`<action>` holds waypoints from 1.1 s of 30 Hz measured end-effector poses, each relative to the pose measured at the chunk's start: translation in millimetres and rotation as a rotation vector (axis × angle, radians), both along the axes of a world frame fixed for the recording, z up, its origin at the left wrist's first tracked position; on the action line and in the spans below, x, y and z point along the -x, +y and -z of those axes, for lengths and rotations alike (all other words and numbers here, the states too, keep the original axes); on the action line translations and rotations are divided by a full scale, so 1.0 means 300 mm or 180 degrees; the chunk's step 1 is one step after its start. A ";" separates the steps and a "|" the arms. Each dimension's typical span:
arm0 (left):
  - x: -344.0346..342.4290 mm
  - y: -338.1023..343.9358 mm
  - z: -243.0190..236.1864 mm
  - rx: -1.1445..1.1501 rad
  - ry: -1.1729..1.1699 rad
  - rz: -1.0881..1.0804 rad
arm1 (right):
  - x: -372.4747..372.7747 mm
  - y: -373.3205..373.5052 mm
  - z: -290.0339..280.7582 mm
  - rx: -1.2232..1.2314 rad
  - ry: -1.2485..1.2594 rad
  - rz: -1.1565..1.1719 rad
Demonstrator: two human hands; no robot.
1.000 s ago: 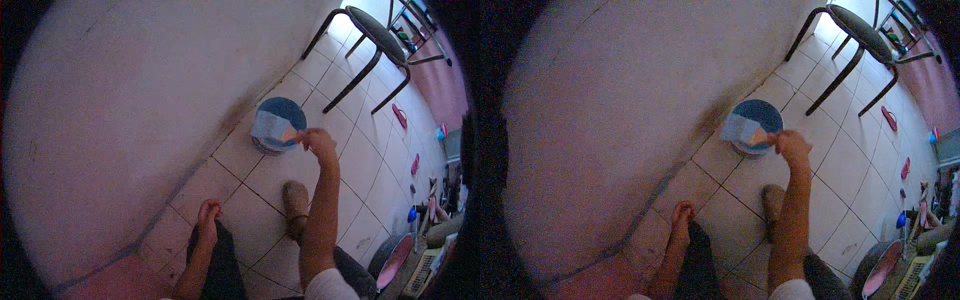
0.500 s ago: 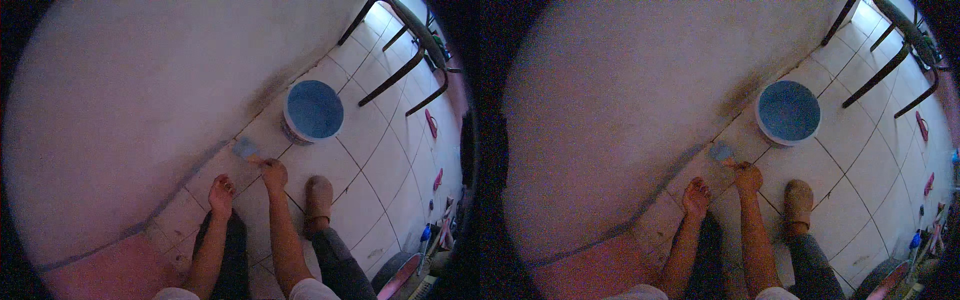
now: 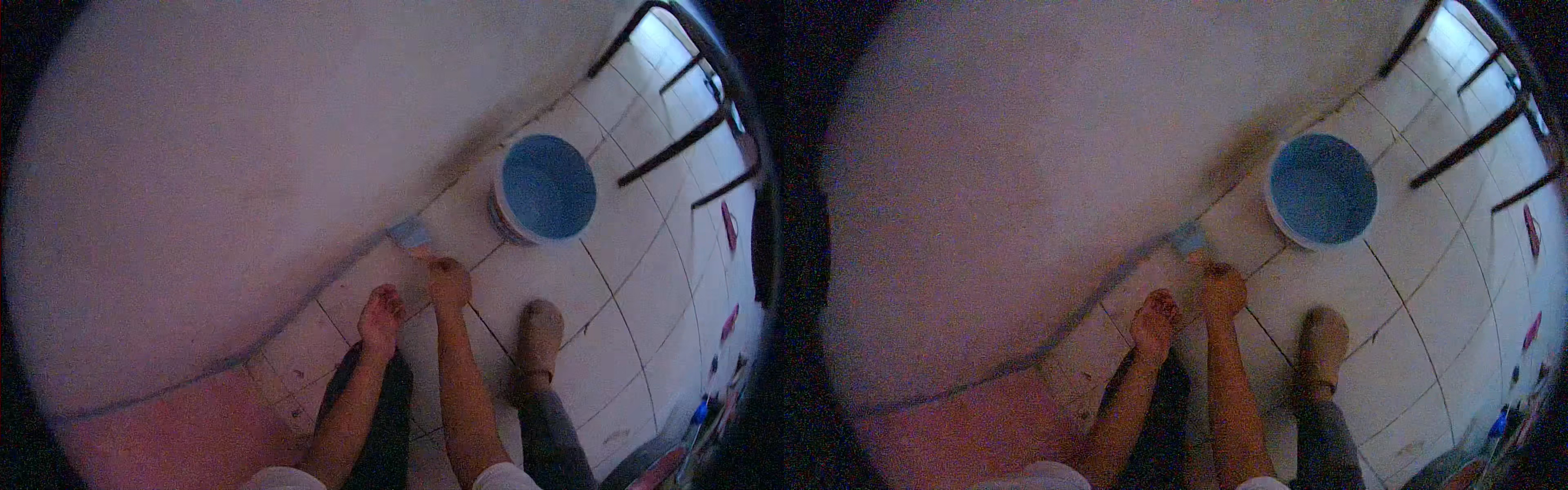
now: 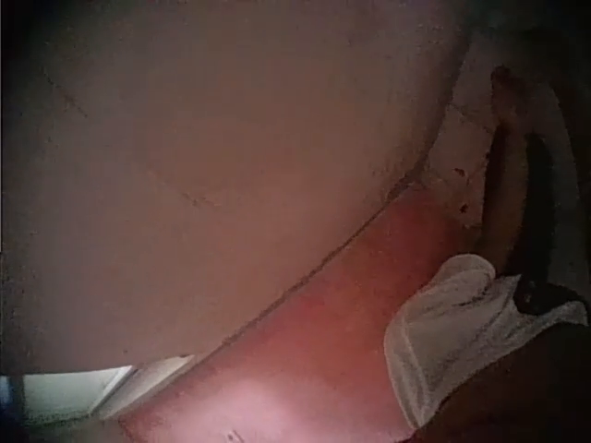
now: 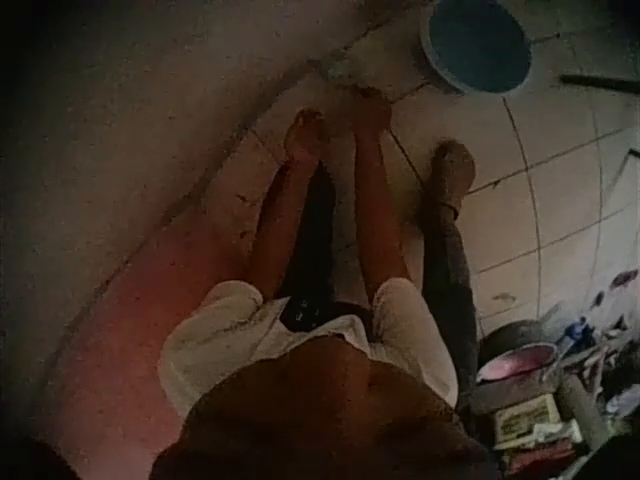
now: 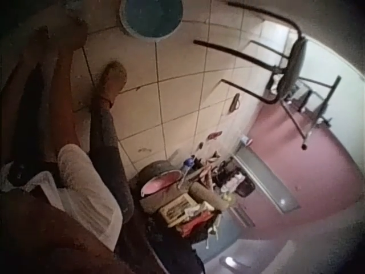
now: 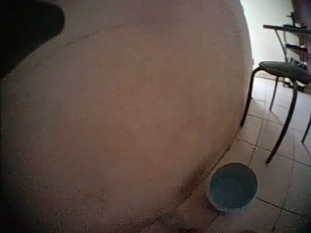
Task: Painting the base of a wall with blue paint using a brush.
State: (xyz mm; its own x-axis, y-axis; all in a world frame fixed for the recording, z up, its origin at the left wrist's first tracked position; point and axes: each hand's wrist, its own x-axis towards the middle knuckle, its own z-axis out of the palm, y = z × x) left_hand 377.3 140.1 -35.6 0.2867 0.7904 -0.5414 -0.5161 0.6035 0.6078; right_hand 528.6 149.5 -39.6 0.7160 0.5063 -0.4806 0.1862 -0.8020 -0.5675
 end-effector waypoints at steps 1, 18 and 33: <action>-0.004 0.002 0.002 -0.0015 0.0109 -0.0182 | 0.001 0.020 -0.011 0.0013 0.0139 0.0091; 0.041 -0.041 0.034 -0.0063 -0.0083 -0.0218 | 0.110 -0.184 0.245 -0.1826 0.0248 0.0383; 0.013 -0.058 0.084 -0.0016 -0.0170 -0.0185 | -0.011 -0.044 0.187 -0.1459 0.0512 -0.0013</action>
State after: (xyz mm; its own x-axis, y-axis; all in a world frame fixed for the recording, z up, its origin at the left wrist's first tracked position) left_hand 373.3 122.6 -60.7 0.2687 0.8093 -0.5224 -0.5819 0.5686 0.5814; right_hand 531.8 136.2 -95.7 0.6483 0.6946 -0.3119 0.0698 -0.4621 -0.8841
